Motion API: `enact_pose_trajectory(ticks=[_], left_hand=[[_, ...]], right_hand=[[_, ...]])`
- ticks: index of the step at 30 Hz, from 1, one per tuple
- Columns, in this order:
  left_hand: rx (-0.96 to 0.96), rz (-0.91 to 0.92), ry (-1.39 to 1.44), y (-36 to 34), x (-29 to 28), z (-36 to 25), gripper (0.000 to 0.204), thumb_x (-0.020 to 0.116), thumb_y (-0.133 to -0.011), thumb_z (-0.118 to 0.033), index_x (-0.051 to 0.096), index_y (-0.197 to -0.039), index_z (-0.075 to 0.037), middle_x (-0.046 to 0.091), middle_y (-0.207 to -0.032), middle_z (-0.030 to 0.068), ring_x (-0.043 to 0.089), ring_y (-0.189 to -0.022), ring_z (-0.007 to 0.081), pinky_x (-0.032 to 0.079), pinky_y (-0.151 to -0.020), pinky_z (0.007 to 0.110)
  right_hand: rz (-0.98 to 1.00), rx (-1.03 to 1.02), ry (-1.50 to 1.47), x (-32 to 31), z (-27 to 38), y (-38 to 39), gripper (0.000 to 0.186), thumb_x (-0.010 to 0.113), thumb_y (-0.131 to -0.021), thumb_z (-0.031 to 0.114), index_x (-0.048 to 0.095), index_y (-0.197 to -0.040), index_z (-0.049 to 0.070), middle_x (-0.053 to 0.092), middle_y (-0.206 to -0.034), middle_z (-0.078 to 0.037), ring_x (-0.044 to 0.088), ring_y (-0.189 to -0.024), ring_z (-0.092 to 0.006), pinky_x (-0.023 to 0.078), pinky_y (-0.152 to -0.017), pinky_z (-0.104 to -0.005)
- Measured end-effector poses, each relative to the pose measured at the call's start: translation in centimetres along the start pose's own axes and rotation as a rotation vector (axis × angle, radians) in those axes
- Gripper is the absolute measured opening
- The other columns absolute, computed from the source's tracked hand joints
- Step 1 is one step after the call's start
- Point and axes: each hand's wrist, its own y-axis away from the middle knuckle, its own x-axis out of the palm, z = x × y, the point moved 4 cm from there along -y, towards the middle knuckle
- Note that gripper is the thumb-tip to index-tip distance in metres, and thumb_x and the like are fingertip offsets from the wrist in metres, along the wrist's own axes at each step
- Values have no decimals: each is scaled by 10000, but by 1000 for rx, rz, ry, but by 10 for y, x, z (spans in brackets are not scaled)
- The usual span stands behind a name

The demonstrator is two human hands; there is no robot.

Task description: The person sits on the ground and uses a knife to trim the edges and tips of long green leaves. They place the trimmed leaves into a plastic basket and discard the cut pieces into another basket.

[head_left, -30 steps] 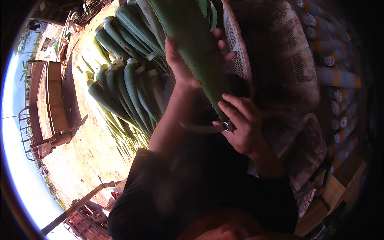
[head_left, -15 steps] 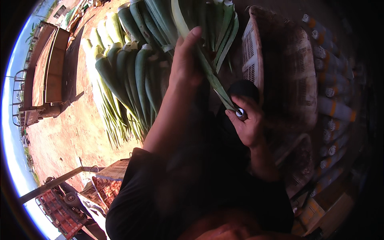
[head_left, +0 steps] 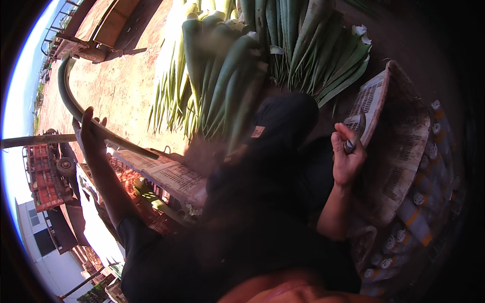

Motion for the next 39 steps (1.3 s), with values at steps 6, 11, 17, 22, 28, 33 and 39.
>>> enact_pose_trajectory(ticks=[6,11,17,22,28,33,39], left_hand=[[-183,-636,-605,97,-281,113,854,808,-656,-252,357,-1330,16,509,-1182,131,510,-1060,246,412,-933,370],[-493,-295,-1377,127,-224,201,1135,788,-622,-573,242,-1461,-39,289,-1462,263,282,-1355,380,256,-1108,442],[196,334,-849,15,118,261,634,702,-800,-311,468,-1288,18,492,-1288,245,457,-1210,375,373,-1016,428],[23,773,-981,-14,349,346,899,784,-657,-412,356,-1354,-39,501,-1251,254,500,-1159,400,427,-973,451],[-198,603,-1095,-20,411,390,856,775,-619,-447,370,-1221,6,509,-1211,260,494,-1148,431,435,-958,474],[-223,605,-1113,0,409,396,694,735,-630,-341,414,-1132,16,524,-1183,257,520,-1128,419,445,-950,470],[-223,597,-833,-24,390,352,556,639,-680,-302,492,-1082,54,622,-1005,278,601,-1010,407,475,-863,434]], right_hand=[[110,251,37,20,-21,-19,280,701,-822,49,632,-1084,-24,674,-959,-77,618,-870,-133,493,-791,-273],[162,242,-15,44,-37,-33,280,682,-830,24,623,-1098,-30,662,-1021,-100,615,-919,-151,493,-820,-275],[159,343,57,59,-51,-46,282,676,-837,20,616,-1107,-35,657,-1027,-99,602,-885,-136,492,-809,-272],[128,418,144,58,-54,-49,300,682,-825,19,612,-1111,-37,655,-1018,-109,597,-855,-133,491,-793,-270],[87,504,233,52,-71,-53,311,671,-832,23,605,-1132,-23,658,-1017,-95,596,-834,-105,494,-728,-236],[135,495,177,64,-79,-60,304,683,-821,16,610,-1113,-29,658,-1009,-104,609,-862,-130,501,-786,-269],[125,508,117,64,-74,-64,305,689,-820,13,608,-1111,-28,653,-980,-83,599,-843,-114,499,-793,-264]])
